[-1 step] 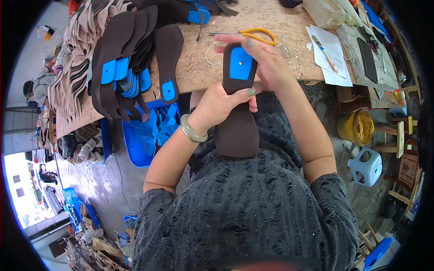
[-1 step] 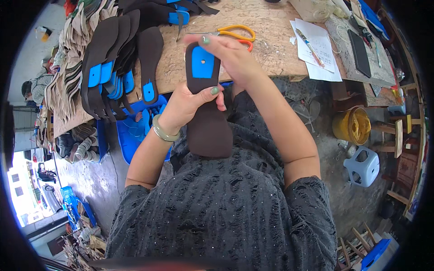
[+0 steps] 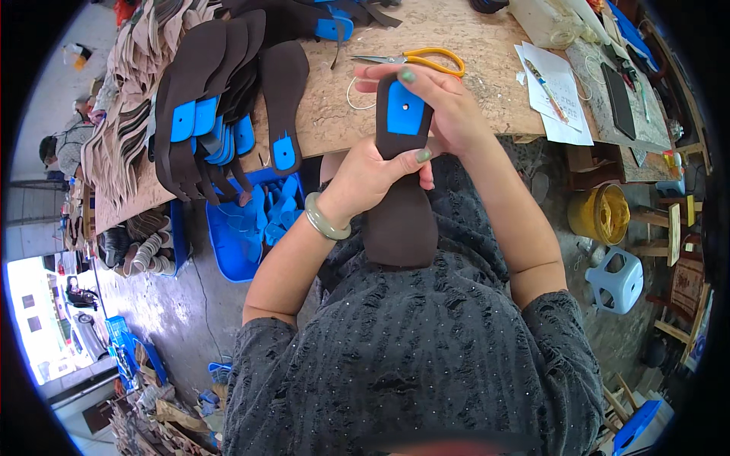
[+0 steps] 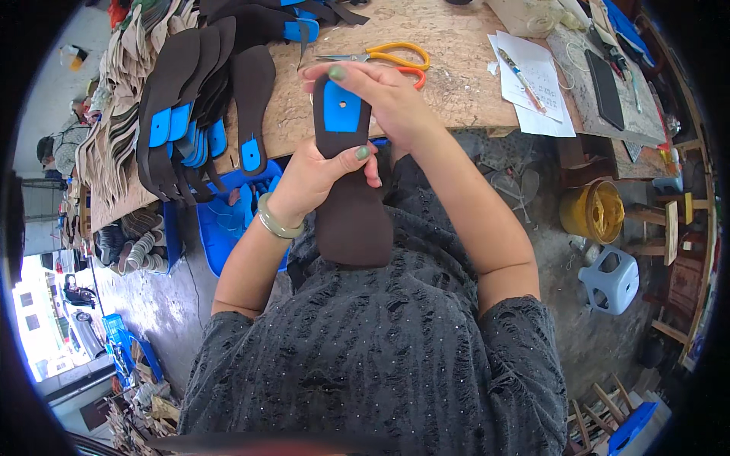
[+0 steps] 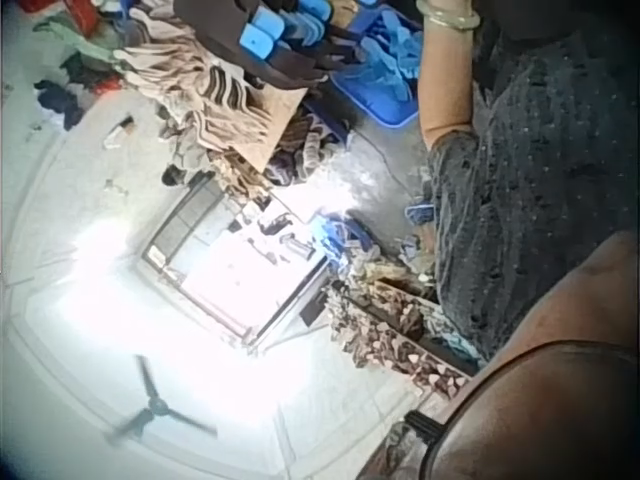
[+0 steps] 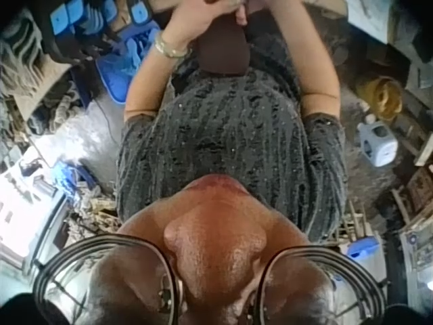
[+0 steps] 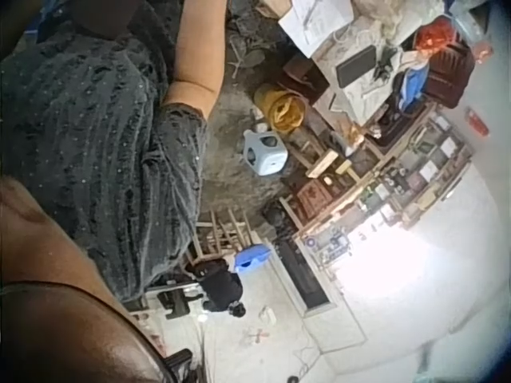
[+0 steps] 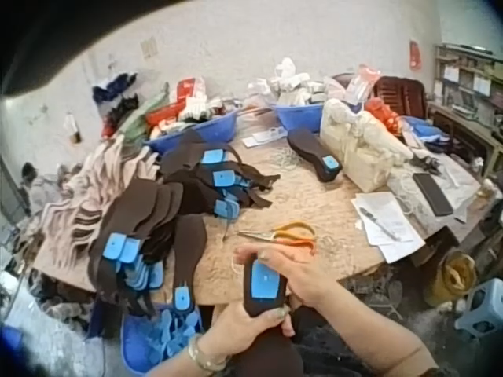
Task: Manually assembling shoe soles with upper components and trimming excess material in a manufacturing setting.
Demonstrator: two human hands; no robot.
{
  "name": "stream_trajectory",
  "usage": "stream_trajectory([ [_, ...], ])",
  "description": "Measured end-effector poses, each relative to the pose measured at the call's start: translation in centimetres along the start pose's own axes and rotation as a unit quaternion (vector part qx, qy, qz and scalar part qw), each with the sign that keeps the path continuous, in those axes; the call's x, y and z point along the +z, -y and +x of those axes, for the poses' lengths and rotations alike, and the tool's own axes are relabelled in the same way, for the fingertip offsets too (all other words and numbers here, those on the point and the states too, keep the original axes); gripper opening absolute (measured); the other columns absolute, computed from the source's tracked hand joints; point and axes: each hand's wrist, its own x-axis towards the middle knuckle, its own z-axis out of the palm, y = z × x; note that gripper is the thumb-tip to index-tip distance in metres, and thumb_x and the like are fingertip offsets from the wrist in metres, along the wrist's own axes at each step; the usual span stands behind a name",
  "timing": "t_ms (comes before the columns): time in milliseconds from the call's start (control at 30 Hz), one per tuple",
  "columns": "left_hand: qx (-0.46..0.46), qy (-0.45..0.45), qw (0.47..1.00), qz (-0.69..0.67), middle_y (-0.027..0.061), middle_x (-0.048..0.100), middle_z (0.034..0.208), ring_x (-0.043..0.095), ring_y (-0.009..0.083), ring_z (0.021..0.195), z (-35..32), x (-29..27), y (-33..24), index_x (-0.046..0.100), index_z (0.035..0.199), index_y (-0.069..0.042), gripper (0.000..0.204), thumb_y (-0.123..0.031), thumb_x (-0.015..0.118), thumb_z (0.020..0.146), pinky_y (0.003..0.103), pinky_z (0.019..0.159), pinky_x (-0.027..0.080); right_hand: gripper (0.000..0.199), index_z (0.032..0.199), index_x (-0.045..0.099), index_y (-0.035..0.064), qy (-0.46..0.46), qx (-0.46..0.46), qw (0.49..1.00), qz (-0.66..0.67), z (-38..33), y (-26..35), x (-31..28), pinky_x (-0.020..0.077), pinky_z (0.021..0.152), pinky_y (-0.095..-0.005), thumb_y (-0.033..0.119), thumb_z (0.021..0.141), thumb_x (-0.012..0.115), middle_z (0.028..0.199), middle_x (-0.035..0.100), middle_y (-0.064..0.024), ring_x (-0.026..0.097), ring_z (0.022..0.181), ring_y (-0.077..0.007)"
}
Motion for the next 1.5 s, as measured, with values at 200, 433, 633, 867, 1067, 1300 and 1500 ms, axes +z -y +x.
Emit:
stream_trajectory([
  [200, 0.023, 0.021, 0.999, -0.002, 0.0068, 0.063, 0.078, 0.062, 0.016, 0.073, 0.0, -0.2, -0.1, 0.059, 0.098, 0.003, 0.023, -0.019, 0.062, 0.091, 0.029, 0.069, 0.051, 0.051, 0.124, 0.056, 0.0021, 0.054, -0.056, 0.996, -0.041, -0.4, 0.2, 0.4, 0.0436, 0.099, -0.0358, 0.017, 0.077, 0.07, 0.119, 0.06, -0.0121, 0.051, 0.121, -0.0226],
  [433, 0.067, 0.032, 0.996, 0.05, 0.0068, 0.062, 0.078, 0.062, 0.016, 0.073, 0.1, 0.2, -0.5, 0.058, 0.096, 0.002, 0.022, -0.019, 0.062, 0.091, 0.03, 0.07, 0.051, 0.071, 0.131, 0.045, 0.0015, -0.014, -0.031, 0.992, -0.125, -0.6, 1.1, 1.9, 0.0453, 0.097, -0.0397, 0.015, 0.066, 0.071, 0.131, 0.05, -0.0171, 0.052, 0.119, -0.0281],
  [633, 0.041, 0.015, 0.999, -0.002, 0.0075, 0.062, 0.078, 0.062, 0.0165, 0.074, -0.5, 0.0, -0.6, 0.057, 0.095, 0.002, 0.022, -0.019, 0.062, 0.091, 0.03, 0.07, 0.052, 0.047, 0.122, 0.054, 0.0027, 0.046, -0.073, 0.991, -0.098, -1.0, 1.1, 0.9, 0.0416, 0.099, -0.0351, 0.016, 0.08, 0.067, 0.124, 0.056, -0.0116, 0.053, 0.115, -0.0196],
  [867, 0.052, 0.014, 0.999, -0.005, 0.0073, 0.063, 0.078, 0.062, 0.0169, 0.073, -0.7, 0.5, -0.4, 0.058, 0.096, 0.001, 0.02, -0.018, 0.062, 0.091, 0.03, 0.07, 0.052, 0.044, 0.133, 0.046, 0.0021, -0.009, -0.123, 0.986, -0.115, -1.8, 0.6, 1.7, 0.0378, 0.102, -0.0334, 0.017, 0.092, 0.054, 0.132, 0.051, -0.0124, 0.05, 0.12, -0.0211],
  [1067, 0.114, -0.023, 0.968, 0.223, 0.0071, 0.065, 0.08, 0.063, 0.0159, 0.075, -0.7, -0.8, -1.6, 0.059, 0.097, -0.002, 0.02, -0.02, 0.063, 0.09, 0.03, 0.069, 0.05, 0.08, 0.144, 0.026, 0.0027, 0.007, -0.101, 0.987, -0.125, -3.1, 1.7, 1.4, 0.0431, 0.095, -0.0325, 0.015, 0.078, 0.071, 0.139, 0.042, -0.0172, 0.056, 0.112, -0.0217],
  [1300, 0.303, -0.056, 0.591, 0.745, 0.0098, 0.061, 0.086, 0.062, 0.024, 0.082, -0.3, -2.6, -6.6, 0.057, 0.093, -0.007, 0.024, -0.011, 0.062, 0.069, 0.036, 0.075, 0.05, 0.051, 0.117, 0.057, -0.0035, -0.055, 0.143, 0.988, -0.025, -7.1, 4.2, 0.4, 0.0446, 0.051, -0.0224, 0.04, 0.099, 0.039, 0.086, 0.067, -0.0159, 0.061, 0.06, -0.015],
  [1500, 0.51, -0.03, 0.355, 0.783, 0.0004, 0.056, 0.078, 0.06, 0.0154, 0.083, 1.6, -4.2, -7.2, 0.052, 0.083, -0.011, 0.01, -0.017, 0.057, 0.076, 0.034, 0.091, 0.045, 0.042, 0.125, 0.05, -0.0055, -0.068, 0.128, 0.989, -0.007, -7.0, 3.5, 2.6, 0.0472, 0.049, -0.0225, 0.026, 0.1, 0.036, 0.076, 0.066, -0.0151, 0.062, 0.055, -0.0165],
])
